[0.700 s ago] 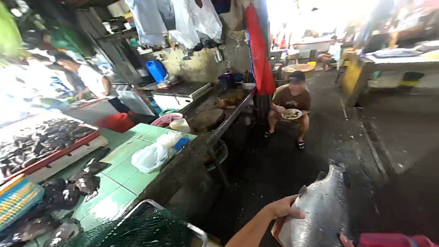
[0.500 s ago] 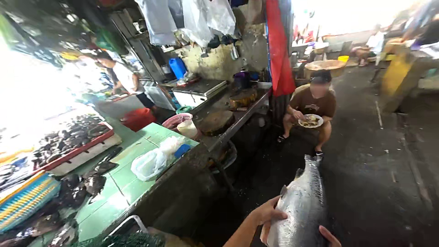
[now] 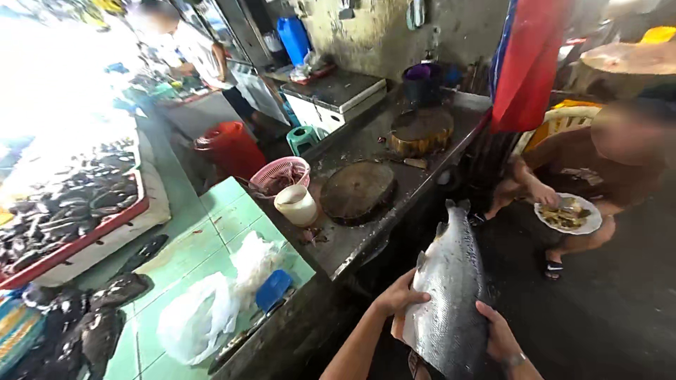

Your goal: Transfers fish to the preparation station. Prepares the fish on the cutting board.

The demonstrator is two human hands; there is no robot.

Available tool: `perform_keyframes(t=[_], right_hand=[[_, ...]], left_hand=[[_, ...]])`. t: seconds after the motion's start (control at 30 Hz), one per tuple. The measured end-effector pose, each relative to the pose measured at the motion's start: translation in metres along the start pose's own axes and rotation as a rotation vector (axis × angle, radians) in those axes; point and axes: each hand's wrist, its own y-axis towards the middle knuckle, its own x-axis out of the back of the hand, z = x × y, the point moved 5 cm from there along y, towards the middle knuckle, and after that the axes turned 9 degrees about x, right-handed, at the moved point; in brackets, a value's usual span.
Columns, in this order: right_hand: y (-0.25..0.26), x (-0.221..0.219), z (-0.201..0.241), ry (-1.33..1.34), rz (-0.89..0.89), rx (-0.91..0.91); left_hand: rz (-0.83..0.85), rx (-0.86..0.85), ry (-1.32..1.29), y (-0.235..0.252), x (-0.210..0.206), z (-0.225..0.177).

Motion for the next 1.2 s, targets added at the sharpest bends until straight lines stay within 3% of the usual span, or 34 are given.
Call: perform_keyframes(t=[0.17, 0.27, 0.47, 0.67, 0.83, 0.9, 0.97, 1.03, 1.07, 1.13, 1.2], right_hand=[[0.116, -0.097, 0.019, 0.037, 0.06, -0.041], [0.179, -0.152, 0.021, 0.062, 0.069, -0.088], [0.291, -0.243, 0.011, 0.151, 0.117, -0.281], [0.363, -0.317, 0.0, 0.087, 0.048, -0.53], [0.384, -0.369, -0.013, 0.087, 0.035, -0.682], [0.391, -0.376, -0.011, 0.031, 0.129, -0.752], [0.407, -0.37, 0.003, -0.141, 0.348, -0.76], [0.438, -0.364, 0.03, -0.435, 0.609, -0.67], [0.461, -0.363, 0.047, -0.644, 0.712, -0.531], [0.518, -0.367, 0.085, -1.128, 0.837, -0.047], [0.569, -0.382, 0.11, -1.555, 0.887, 0.351]], left_hand=[[-0.122, 0.047, 0.001, 0.052, 0.106, -0.08], [-0.234, 0.13, 0.077, 0.09, 0.175, -0.12], [-0.303, 0.349, 0.279, 0.173, 0.311, -0.187], [-0.342, 0.568, 0.48, 0.222, 0.413, -0.226], [-0.373, 0.69, 0.551, 0.244, 0.47, -0.24], [-0.436, 0.671, 0.611, 0.251, 0.484, -0.251], [-0.583, 0.639, 0.699, 0.25, 0.498, -0.257], [-0.766, 0.584, 0.747, 0.234, 0.502, -0.262], [-0.884, 0.517, 0.759, 0.219, 0.496, -0.262], [-1.134, 0.294, 0.704, 0.182, 0.463, -0.252], [-1.35, 0.003, 0.395, 0.15, 0.405, -0.226]])
